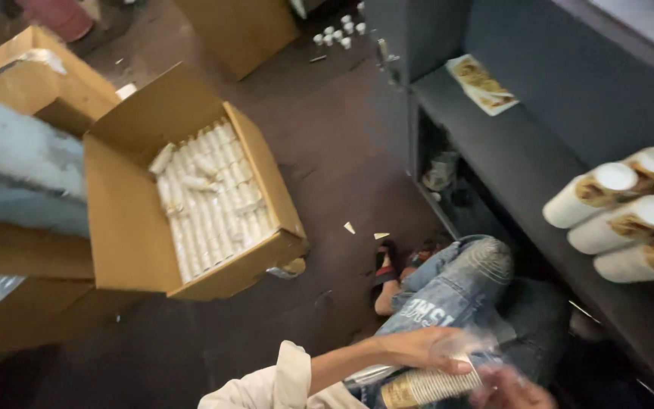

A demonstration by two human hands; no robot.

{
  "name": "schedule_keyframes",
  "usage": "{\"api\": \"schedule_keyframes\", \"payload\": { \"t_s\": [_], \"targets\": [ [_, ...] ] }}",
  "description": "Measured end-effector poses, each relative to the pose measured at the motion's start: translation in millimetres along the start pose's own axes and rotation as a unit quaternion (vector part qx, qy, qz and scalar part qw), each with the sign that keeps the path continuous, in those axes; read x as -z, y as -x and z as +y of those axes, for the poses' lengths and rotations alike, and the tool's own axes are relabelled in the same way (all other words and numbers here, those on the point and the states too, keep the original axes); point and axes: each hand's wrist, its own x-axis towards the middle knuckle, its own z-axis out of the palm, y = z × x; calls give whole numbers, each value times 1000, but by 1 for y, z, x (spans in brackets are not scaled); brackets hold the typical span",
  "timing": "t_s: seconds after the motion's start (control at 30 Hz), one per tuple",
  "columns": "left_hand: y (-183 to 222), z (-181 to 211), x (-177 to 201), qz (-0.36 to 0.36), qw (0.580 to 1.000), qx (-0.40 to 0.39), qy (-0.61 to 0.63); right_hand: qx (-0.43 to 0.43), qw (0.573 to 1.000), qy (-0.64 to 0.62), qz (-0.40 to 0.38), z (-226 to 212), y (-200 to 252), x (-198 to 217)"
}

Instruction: Organizing paper cups on a workstation and then placing them into individual plastic sleeves for packaging.

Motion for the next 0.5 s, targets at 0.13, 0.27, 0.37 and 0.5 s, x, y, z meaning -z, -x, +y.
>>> {"api": "schedule_keyframes", "payload": {
  "t_s": [0.13,0.27,0.37,0.5],
  "targets": [
    [11,-40,10,10,987,10,157,70,997,19,-5,-67,-27,-71],
    [19,-28,-2,77,960,45,267,266,912,294,-108,-17,-42,-94],
    [44,-36,17,100,979,-10,180,283,845,451,-50,-7,-34,-119],
    [90,-258,132,311,864,-100,384,341,893,272,-108,34,-103,11]
  ]
}}
